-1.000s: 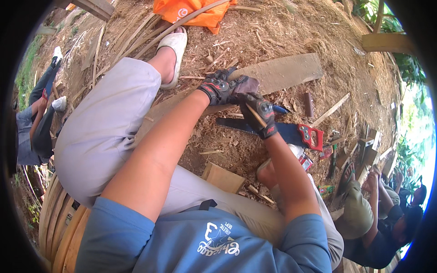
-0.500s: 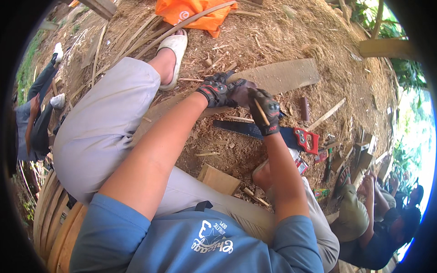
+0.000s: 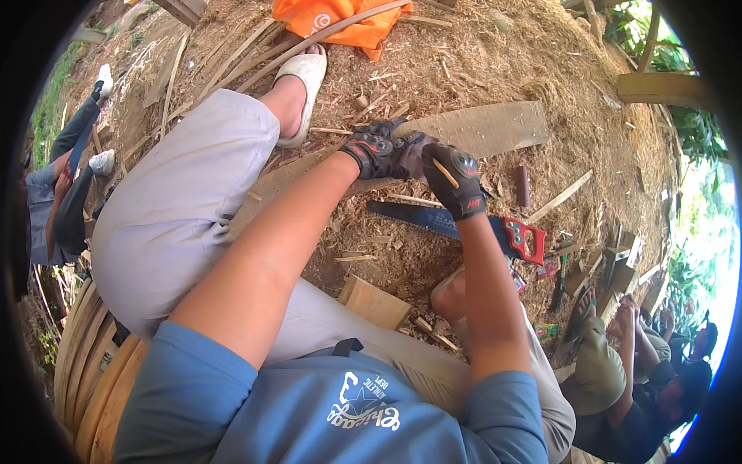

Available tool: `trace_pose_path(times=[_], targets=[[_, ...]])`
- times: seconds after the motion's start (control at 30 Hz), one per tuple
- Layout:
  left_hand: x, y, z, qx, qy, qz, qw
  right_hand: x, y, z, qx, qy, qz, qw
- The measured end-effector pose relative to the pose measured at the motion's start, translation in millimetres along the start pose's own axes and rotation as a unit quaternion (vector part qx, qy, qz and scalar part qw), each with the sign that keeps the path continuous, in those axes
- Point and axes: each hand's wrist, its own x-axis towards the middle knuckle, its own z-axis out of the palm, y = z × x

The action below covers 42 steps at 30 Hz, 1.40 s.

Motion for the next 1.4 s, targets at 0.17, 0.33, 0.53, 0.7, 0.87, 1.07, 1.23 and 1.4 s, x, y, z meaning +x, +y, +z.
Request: trace_pose_path(times=[0.17,0.33,0.53,0.7,0.87,1.07,1.23,1.4], targets=[[3.6,-7.0,8.8,-0.005,0.011,0.008,1.000,12.7,39.1,-0.8,-0.022,-0.033,-0.105,0.994],[4.9,-2.0,6.6,0.013,0.011,0.003,1.000,13.8,35.7,19.8,-0.065,-0.090,-0.120,0.987],[2.5,-4.2,3.3,0.008,-0.025,-0.003,1.000,13.6,-2.3,6.3,0.038,-0.056,-0.073,0.995],[8.1,-5.5,5.5,0.013,-0.013,0.023,1.000,14.7,-10.6,0.0,0.016,-0.063,-0.065,0.996],[5.6,-4.0,3.2,0.022,-0.010,0.019,1.000,19.5,3.8,-0.2,0.007,-0.017,0.019,1.000],[0.7,-4.4,1.8,0.003,-0.015,-0.003,1.000,14.5,1.5,-1.9,-0.026,0.032,-0.042,0.998],[9.1,-6.0,9.8,-0.018,-0.002,0.003,1.000,-8.7,-2.4,17.3,0.070,-0.002,-0.096,0.993],[6.4,-1.4,8.6,0.001,-0.009,-0.001,1.000,-19.4,-8.4,29.0,-0.067,0.000,-0.091,0.994]])
